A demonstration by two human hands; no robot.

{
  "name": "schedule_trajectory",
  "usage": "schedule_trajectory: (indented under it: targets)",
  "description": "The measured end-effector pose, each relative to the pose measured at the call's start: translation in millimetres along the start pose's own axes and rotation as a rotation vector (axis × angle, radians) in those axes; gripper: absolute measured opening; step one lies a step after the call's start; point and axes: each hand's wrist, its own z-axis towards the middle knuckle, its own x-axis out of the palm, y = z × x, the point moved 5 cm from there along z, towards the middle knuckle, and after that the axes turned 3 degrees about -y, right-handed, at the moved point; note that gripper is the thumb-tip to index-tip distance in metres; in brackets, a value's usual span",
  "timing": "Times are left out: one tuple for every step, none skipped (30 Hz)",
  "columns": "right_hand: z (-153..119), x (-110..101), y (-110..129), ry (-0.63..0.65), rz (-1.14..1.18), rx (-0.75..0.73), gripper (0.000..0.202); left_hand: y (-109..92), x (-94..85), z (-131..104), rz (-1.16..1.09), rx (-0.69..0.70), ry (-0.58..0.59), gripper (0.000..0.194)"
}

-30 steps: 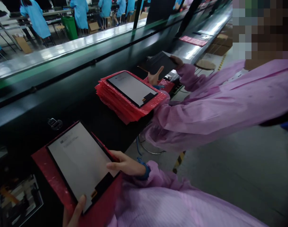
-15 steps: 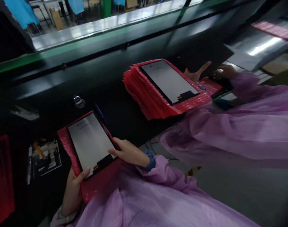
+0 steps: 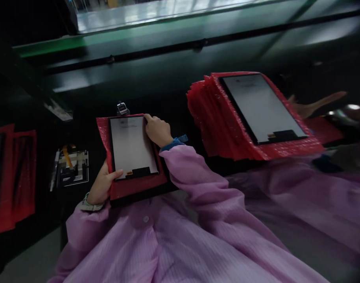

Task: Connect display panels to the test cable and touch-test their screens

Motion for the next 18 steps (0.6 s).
schedule_trajectory:
  targets:
    - [4.6,3.7,-4.2,-0.022,0.005,0.015,0.039,1.2,-1.1,1.2,0.007,0.004,0.000,0.084]
    - [7.3,5.7,-9.1,-0.045,0.009,0.026,0.041,2.3,-2.2,1.8,0.013,0.008,0.002,0.083]
    - [8.5,6.3,-14.4,-0.066,0.013,0.033,0.042,3.1,-3.1,1.9,0.020,0.011,0.007,0.083]
    - [9.0,5.7,-19.8,-0.084,0.016,0.036,0.042,3.6,-3.7,1.7,0.026,0.016,0.011,0.082]
    - [9.3,4.7,-24.8,-0.099,0.017,0.032,0.043,3.7,-4.0,1.3,0.031,0.022,0.015,0.082]
    - [9.8,3.2,-29.4,-0.114,0.021,0.025,0.043,3.8,-4.1,0.9,0.034,0.027,0.016,0.081]
    - [10.6,1.8,-33.2,-0.131,0.028,0.015,0.044,3.9,-4.2,0.5,0.034,0.029,0.015,0.080]
    - [11.7,0.6,-36.3,-0.150,0.037,0.004,0.044,4.3,-4.2,0.3,0.032,0.029,0.013,0.079]
    - [12.9,-0.3,-38.5,-0.171,0.043,-0.004,0.045,5.0,-4.1,0.2,0.026,0.024,0.014,0.079]
    - [14.0,-0.9,-39.7,-0.196,0.048,-0.013,0.046,5.8,-4.2,0.2,0.017,0.020,0.013,0.079]
    - [14.6,-1.3,-39.9,-0.224,0.051,-0.022,0.046,6.7,-4.3,0.2,0.010,0.017,0.016,0.078]
    - [14.5,-1.7,-39.0,-0.255,0.054,-0.032,0.046,7.4,-4.3,0.2,0.002,0.017,0.021,0.077]
    - [13.8,-1.8,-37.3,-0.285,0.062,-0.043,0.045,7.8,-4.3,0.1,-0.005,0.021,0.028,0.076]
    - [12.4,-1.8,-34.7,-0.312,0.087,-0.057,0.043,7.9,-4.4,-0.1,-0.013,0.026,0.034,0.074]
    - [10.6,-1.2,-31.7,-0.326,0.144,-0.072,0.040,8.0,-4.5,-0.5,-0.022,0.027,0.037,0.072]
    - [8.7,0.4,-28.4,-0.321,0.224,-0.086,0.038,8.2,-4.6,-1.1,-0.034,0.021,0.039,0.072]
    - [6.9,2.7,-25.1,-0.302,0.312,-0.095,0.036,8.6,-4.7,-1.8,-0.047,0.007,0.039,0.072]
    - [5.4,5.3,-21.9,-0.276,0.396,-0.103,0.035,9.0,-4.8,-2.7,-0.060,-0.008,0.037,0.073]
